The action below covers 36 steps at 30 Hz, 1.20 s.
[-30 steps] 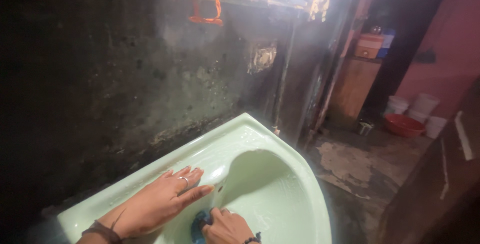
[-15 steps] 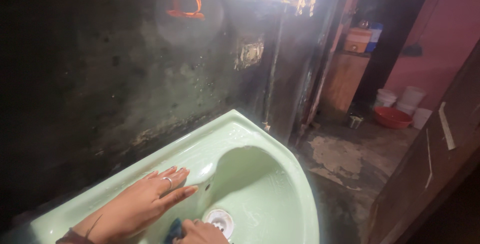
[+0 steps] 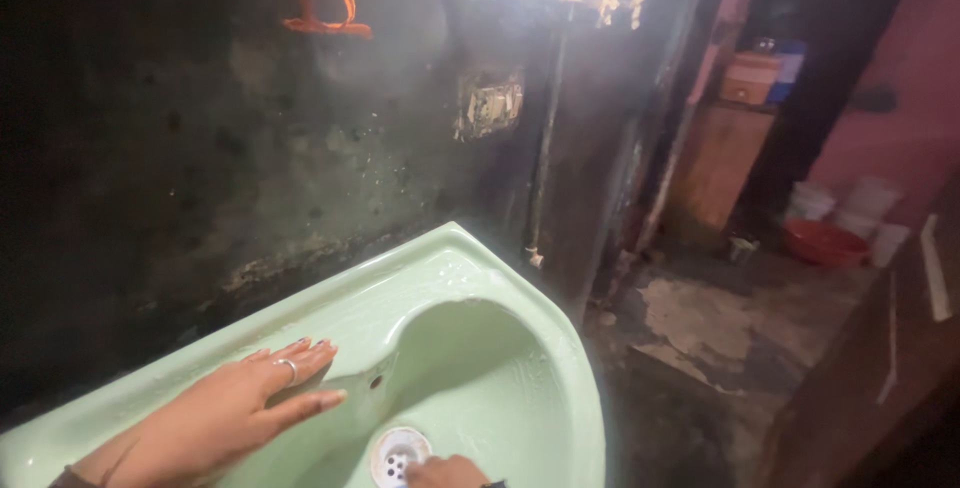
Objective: The person cleans the interior and edges of a sink using a blue sponge.
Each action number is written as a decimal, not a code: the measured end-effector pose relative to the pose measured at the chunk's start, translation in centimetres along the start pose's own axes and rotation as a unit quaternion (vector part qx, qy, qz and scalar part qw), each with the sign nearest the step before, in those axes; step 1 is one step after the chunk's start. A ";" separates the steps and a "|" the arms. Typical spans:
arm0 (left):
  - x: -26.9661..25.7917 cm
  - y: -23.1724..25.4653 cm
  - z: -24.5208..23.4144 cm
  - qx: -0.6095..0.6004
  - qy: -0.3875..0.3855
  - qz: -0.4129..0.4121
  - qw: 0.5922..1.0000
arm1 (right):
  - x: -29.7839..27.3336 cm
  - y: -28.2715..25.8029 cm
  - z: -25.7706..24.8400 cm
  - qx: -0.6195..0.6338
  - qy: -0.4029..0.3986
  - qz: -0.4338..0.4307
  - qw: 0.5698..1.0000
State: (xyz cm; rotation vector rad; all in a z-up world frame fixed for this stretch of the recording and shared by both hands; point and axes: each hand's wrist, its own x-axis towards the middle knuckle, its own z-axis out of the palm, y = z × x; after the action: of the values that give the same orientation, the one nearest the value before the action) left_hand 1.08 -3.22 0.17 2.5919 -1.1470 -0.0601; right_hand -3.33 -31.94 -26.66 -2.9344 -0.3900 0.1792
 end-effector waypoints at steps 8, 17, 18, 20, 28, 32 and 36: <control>-0.4 5.2 0.1 0.026 0.020 -0.107 0.994 | -6.7 -0.8 -14.7 -0.126 -0.037 -0.065 0.989; -0.7 8.2 3.2 0.175 0.117 -0.053 0.976 | -7.6 1.1 -14.1 -0.102 -0.036 -0.147 0.983; -0.6 8.2 3.6 0.188 0.136 -0.059 0.971 | -6.6 1.0 -14.3 -0.093 -0.029 -0.142 0.985; -0.8 8.2 3.6 0.137 0.163 -0.071 0.975 | -5.9 0.5 -14.4 -0.100 -0.008 -0.156 0.983; -0.4 9.0 3.2 0.045 0.189 -0.145 0.970 | -8.6 2.0 -15.6 -0.111 -0.064 -0.212 0.969; -0.3 9.0 3.3 0.058 0.197 -0.129 0.970 | -8.7 0.5 -13.3 -0.085 -0.089 -0.253 0.959; -0.4 8.8 3.4 0.061 0.200 -0.116 0.971 | -6.7 -2.6 -12.2 -0.047 -0.089 -0.253 0.962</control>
State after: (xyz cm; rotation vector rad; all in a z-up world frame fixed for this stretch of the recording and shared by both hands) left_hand -6.02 -9.38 -0.52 2.6621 -0.7224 0.4754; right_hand -8.69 -33.22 -13.57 -2.7987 -1.1806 0.3589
